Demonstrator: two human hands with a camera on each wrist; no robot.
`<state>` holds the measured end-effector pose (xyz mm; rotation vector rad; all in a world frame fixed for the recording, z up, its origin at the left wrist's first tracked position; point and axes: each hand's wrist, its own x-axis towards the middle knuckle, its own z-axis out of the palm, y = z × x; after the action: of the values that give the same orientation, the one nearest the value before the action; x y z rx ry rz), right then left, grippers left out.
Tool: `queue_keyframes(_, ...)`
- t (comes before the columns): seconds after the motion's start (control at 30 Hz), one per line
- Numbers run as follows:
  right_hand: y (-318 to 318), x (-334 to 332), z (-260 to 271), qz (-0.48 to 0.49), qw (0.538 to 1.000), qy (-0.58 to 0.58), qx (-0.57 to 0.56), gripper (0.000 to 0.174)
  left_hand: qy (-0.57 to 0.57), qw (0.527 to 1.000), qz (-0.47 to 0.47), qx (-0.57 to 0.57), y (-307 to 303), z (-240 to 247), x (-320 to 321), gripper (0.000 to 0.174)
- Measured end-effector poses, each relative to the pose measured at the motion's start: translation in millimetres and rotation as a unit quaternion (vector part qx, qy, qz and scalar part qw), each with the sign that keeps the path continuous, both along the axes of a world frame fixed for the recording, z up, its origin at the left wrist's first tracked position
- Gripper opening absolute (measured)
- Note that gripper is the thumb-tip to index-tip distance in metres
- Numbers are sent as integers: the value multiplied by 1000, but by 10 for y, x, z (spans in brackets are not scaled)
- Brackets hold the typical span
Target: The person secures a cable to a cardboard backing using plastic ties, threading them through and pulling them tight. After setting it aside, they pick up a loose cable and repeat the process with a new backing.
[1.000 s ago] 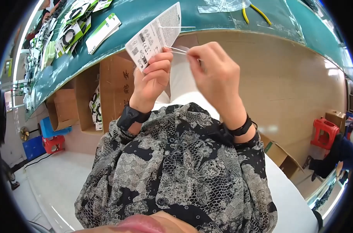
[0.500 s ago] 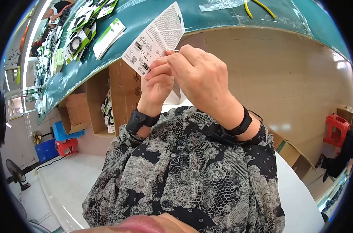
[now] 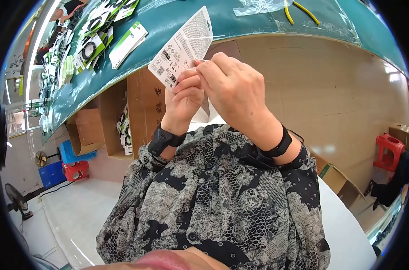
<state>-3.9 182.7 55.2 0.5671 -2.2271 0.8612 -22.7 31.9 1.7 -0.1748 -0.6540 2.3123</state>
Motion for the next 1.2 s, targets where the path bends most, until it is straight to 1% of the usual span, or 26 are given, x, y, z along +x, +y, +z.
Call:
queue_keyframes(0.13, 4, 5, -3, -4, 1000, -3, 11, 17, -1, 1000, 2, 5, 5, -16, -9, 30)
queue_keyframes(0.37, -40, -4, -40, 17, 1000, -3, 7, 19, 34, 998, 24, -50, -17, -59, -11, 33)
queue_keyframes(0.5, -66, 23, -19, 20, 1000, 1, -8, 20, 28, 998, 23, -58, -35, -109, -29, 36)
queue_keyframes(0.6, -56, 30, -18, 21, 1000, -9, -7, 16, 25, 998, 14, -65, -34, -125, -23, 35)
queue_keyframes(0.67, -58, 18, -23, 29, 999, -19, -13, 16, 24, 997, 11, -68, -36, -153, -23, 35)
queue_keyframes(0.7, -59, 12, -30, 38, 999, -30, -18, 16, 89, 990, 32, -104, -27, -193, -15, 35)
queue_keyframes(0.77, -49, -19, -62, 47, 998, -41, -22, 16, 218, 958, 73, -172, -1, -250, -8, 35)
queue_keyframes(0.8, -41, -55, -106, 60, 994, -64, -62, 17, 218, 958, 75, -170, 19, -175, 0, 35)
queue_keyframes(0.83, -31, -92, -160, 73, 988, -86, -102, 18, 205, 936, 76, -275, 29, -73, 19, 34)
queue_keyframes(0.87, -18, -122, -210, 87, 980, -109, -140, 20, 189, 904, 78, -376, 40, 53, 36, 33)
queue_keyframes(0.9, -1, -145, -258, 90, 981, -108, -134, 20, 170, 862, 79, -472, 40, 121, 37, 32)
queue_keyframes(0.93, 20, -164, -311, 95, 974, -124, -166, 22, 169, 864, 84, -466, 25, 138, 27, 32)
queue_keyframes(1.0, 75, -187, -429, 105, 955, -158, -227, 26, 211, 827, 104, -511, -22, 153, 16, 30)
queue_keyframes(1.03, 103, -199, -507, 107, 956, -160, -219, 26, 230, 806, 114, -533, -28, 146, 20, 29)
queue_keyframes(1.07, 131, -216, -596, 118, 940, -205, -246, 27, 228, 810, 119, -528, -24, 126, 22, 29)
queue_keyframes(1.13, 170, -237, -676, 136, 898, -293, -299, 29, 200, 802, 145, -544, -22, 63, 24, 27)
queue_keyframes(1.17, 178, -238, -662, 138, 899, -295, -294, 29, 187, 796, 158, -554, -22, 45, 27, 27)
queue_keyframes(1.2, 186, -238, -646, 123, 911, -264, -291, 29, 185, 797, 161, -552, -14, 29, 30, 27)
